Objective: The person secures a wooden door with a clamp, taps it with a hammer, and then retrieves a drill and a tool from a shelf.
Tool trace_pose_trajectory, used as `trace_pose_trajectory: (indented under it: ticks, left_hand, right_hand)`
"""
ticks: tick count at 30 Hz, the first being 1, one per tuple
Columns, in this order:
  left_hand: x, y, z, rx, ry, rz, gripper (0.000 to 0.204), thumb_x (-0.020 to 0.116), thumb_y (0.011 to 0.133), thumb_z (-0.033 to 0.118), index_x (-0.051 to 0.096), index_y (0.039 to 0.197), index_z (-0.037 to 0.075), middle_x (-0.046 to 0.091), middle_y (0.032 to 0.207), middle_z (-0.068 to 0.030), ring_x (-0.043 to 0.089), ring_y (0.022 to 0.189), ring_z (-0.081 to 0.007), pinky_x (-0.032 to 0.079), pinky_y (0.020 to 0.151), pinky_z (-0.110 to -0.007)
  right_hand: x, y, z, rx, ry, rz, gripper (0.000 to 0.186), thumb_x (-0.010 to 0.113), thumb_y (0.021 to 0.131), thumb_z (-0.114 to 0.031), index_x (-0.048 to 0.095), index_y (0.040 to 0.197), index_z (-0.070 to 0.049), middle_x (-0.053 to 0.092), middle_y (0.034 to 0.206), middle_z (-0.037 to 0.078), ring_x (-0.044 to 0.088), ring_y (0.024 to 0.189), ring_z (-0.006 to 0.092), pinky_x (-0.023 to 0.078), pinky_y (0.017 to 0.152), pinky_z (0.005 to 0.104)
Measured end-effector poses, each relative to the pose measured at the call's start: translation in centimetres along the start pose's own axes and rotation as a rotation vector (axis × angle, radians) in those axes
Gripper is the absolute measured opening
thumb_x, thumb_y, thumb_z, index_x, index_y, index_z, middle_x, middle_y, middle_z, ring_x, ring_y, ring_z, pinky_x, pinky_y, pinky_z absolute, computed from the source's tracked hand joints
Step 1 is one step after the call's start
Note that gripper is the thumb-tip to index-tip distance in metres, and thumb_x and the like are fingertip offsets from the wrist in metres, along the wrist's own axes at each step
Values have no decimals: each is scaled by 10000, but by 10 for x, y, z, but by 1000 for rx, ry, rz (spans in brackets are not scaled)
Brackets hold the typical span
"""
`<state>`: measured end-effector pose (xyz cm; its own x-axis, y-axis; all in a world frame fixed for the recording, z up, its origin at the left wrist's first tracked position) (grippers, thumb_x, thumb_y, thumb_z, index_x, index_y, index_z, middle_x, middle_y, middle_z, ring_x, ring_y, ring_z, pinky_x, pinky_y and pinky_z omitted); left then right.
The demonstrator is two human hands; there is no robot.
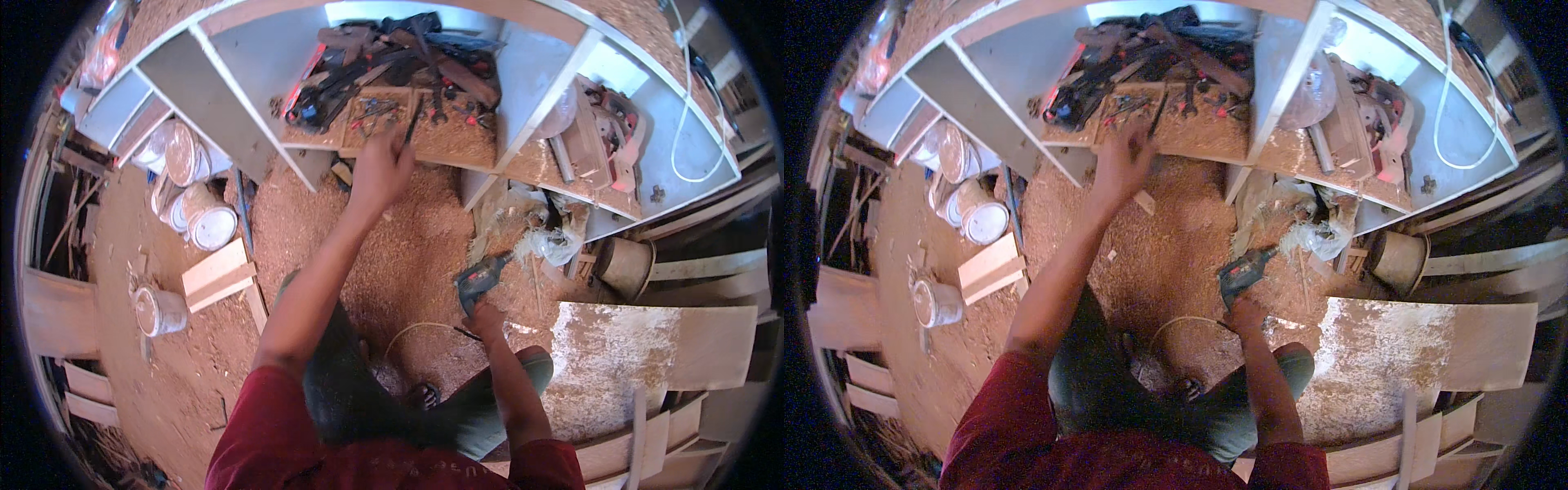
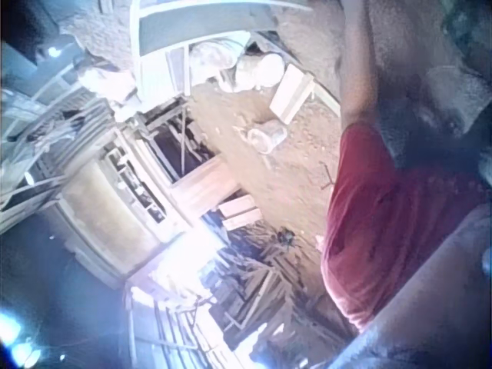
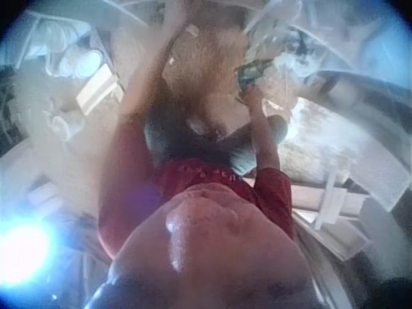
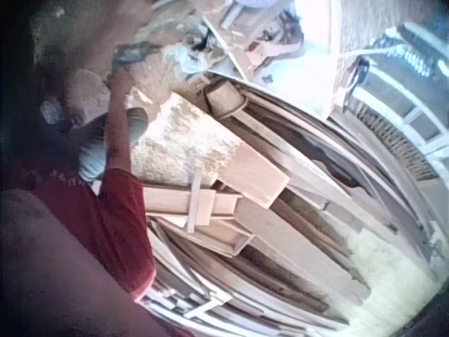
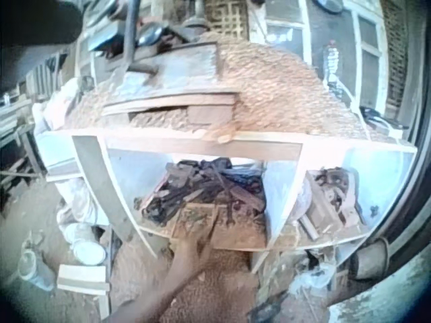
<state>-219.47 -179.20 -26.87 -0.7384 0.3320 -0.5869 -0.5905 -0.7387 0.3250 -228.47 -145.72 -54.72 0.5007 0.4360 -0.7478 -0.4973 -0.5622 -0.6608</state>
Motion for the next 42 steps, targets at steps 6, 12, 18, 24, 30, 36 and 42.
trace_pose_trajectory:
  ticks: [6,12,18,24,30,36,42]
  left_hand:
    - [10,64,-30,11,300,251,400,658,800,198,607,1171,56,651,1011,-254,627,954,-435,505,846,-511]
    - [17,77,-4,234,204,173,346,625,826,146,615,1161,60,606,1166,-266,578,1108,-411,472,947,-476]
    - [88,179,37,608,325,-246,384,545,832,29,621,1207,57,600,1247,-236,558,1195,-389,462,986,-481]
    - [141,269,5,644,204,-226,291,443,971,175,640,1152,62,657,1105,-208,625,1074,-329,494,931,-420]
    - [118,267,60,783,352,-245,347,488,992,300,625,1222,78,650,1203,-177,608,1116,-327,468,973,-440]
    - [108,256,42,724,843,-866,470,706,799,210,635,1264,202,687,1138,-116,609,1150,-308,473,968,-466]
    - [69,296,41,689,543,-348,466,697,810,205,623,1270,189,683,1140,-128,616,1130,-324,482,955,-469]
  right_hand:
    - [-33,-18,6,-159,257,281,411,746,763,-205,636,1117,-28,672,1071,226,668,994,371,532,879,428]
    - [-296,-80,-31,-343,874,1323,385,721,851,-81,621,1203,38,665,1075,210,662,955,289,515,879,379]
    - [-449,-55,-99,-385,828,1795,639,729,859,-286,464,1284,111,566,1183,277,570,1054,415,438,935,485]
    - [-439,-26,-105,-230,711,2084,531,688,826,-180,499,1235,101,599,1067,267,586,967,441,468,854,486]
    - [-439,-25,-99,-210,596,2110,546,692,809,-165,471,1228,106,604,987,275,615,869,434,492,761,469]
    - [-438,-18,-100,-270,517,2142,568,727,786,-148,452,1202,124,595,949,264,625,830,401,508,727,440]
    - [-440,-15,-96,-315,609,2181,567,695,752,-209,506,1178,115,589,978,277,591,860,447,483,773,486]
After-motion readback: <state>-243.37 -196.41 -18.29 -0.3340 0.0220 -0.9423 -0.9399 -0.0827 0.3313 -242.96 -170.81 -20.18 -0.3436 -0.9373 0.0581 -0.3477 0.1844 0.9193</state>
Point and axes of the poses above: each hand's wrist, its own y-axis towards the middle knuckle, its own x-axis out of the palm, z = x × y, the point moved 3 cm from there along y, towards the middle knuckle
